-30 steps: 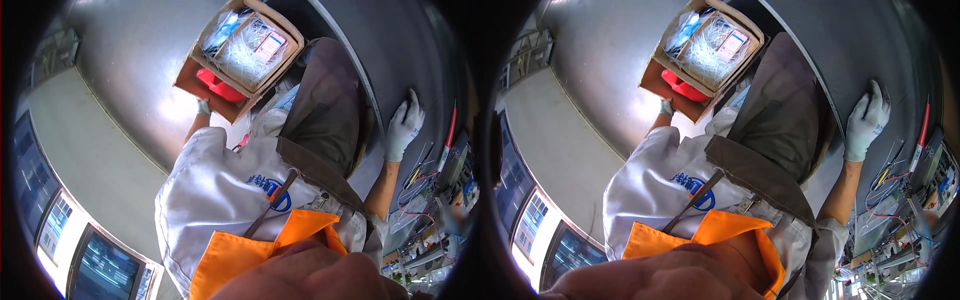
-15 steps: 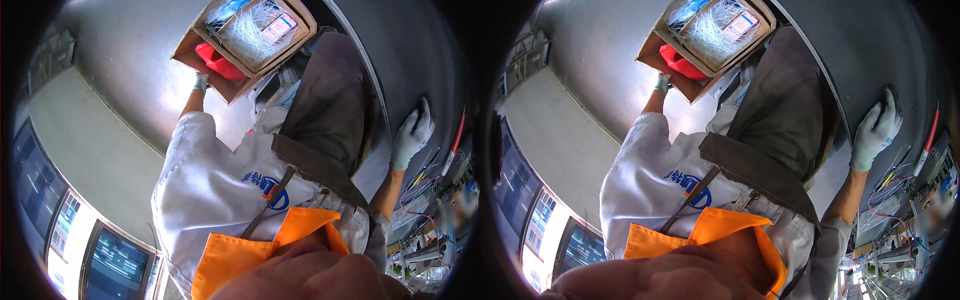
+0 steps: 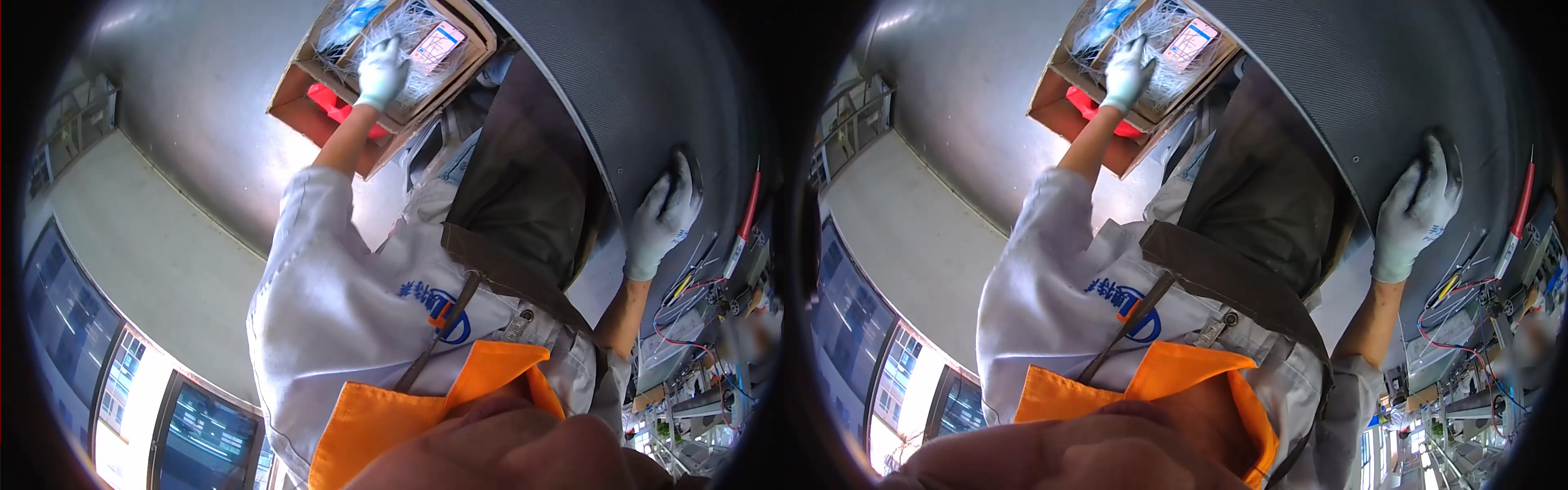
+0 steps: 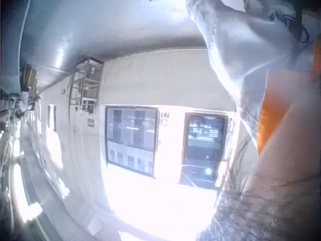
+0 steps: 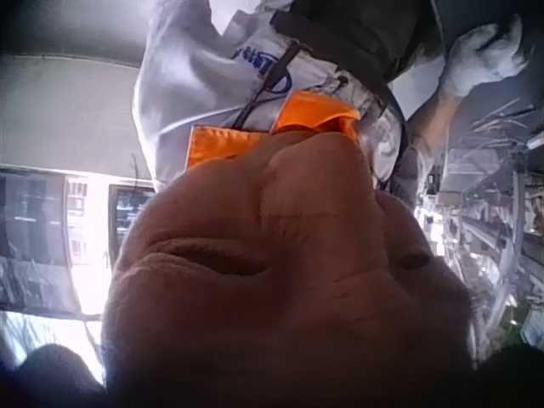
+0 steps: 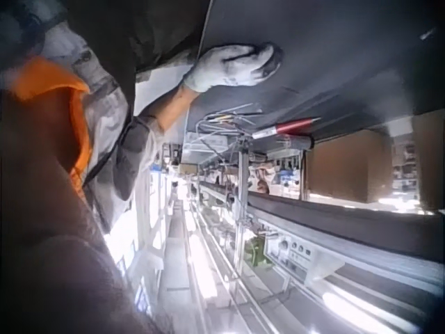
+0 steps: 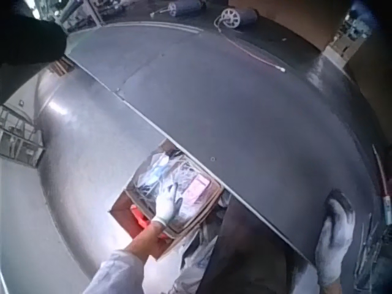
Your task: The recorder is assembling small electric motors by stripping wires, applying cable ties, and checking connections on a production line.
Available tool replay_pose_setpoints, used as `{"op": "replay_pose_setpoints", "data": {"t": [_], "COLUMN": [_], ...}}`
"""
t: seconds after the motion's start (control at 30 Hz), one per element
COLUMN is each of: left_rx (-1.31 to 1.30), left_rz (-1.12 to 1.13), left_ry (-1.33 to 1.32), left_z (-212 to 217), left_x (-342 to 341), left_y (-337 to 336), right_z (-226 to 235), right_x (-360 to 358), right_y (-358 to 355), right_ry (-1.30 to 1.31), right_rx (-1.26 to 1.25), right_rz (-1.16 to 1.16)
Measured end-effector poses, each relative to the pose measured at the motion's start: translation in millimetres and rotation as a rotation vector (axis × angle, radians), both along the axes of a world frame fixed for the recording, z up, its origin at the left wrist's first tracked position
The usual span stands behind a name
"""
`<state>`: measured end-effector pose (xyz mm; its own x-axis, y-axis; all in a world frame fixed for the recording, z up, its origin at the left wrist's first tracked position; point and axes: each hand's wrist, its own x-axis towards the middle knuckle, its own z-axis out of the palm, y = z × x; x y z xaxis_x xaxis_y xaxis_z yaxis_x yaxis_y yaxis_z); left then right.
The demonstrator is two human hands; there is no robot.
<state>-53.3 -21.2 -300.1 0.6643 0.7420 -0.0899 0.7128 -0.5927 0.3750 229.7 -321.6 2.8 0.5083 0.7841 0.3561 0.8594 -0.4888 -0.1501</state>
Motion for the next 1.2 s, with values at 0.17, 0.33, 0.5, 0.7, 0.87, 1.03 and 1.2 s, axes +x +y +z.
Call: {"op": "replay_pose_setpoints", "data": {"t": [0.17,0.33,0.5,0.7,0.87,1.03,1.2], "left_rx": [-0.138,0.084,-0.438,-0.337,-0.25,-0.069,-0.09], "left_rz": [-0.075,-0.054,-0.049,0.182,0.28,0.106,0.163], "left_ry": [0.308,0.244,-0.271,0.293,0.257,0.401,0.07], "left_z": [-100.5,-261.9,-282.5,-110.5,-93.6,-102.3,-52.7], "left_x": [120.6,62.4,91.7,135.9,125.3,110.5,58.0], "left_y": [-37.1,0.6,-55.3,-57.5,-36.3,-28.1,-45.5], "right_z": [11.7,20.3,30.3,36.6,31.5,24.3,9.6], "right_x": [-9.4,-24.0,-22.5,-18.6,-15.8,-12.2,-5.6], "right_y": [-13.0,-0.4,-16.0,-18.4,-14.4,-9.3,-4.0], "right_ry": [-0.045,0.08,0.047,0.05,0.052,0.02,-0.007], "right_rx": [-0.096,-0.019,-0.113,-0.11,-0.068,-0.064,-0.067], "right_rz": [-0.052,-0.031,-0.066,-0.07,-0.065,-0.054,-0.023]}}
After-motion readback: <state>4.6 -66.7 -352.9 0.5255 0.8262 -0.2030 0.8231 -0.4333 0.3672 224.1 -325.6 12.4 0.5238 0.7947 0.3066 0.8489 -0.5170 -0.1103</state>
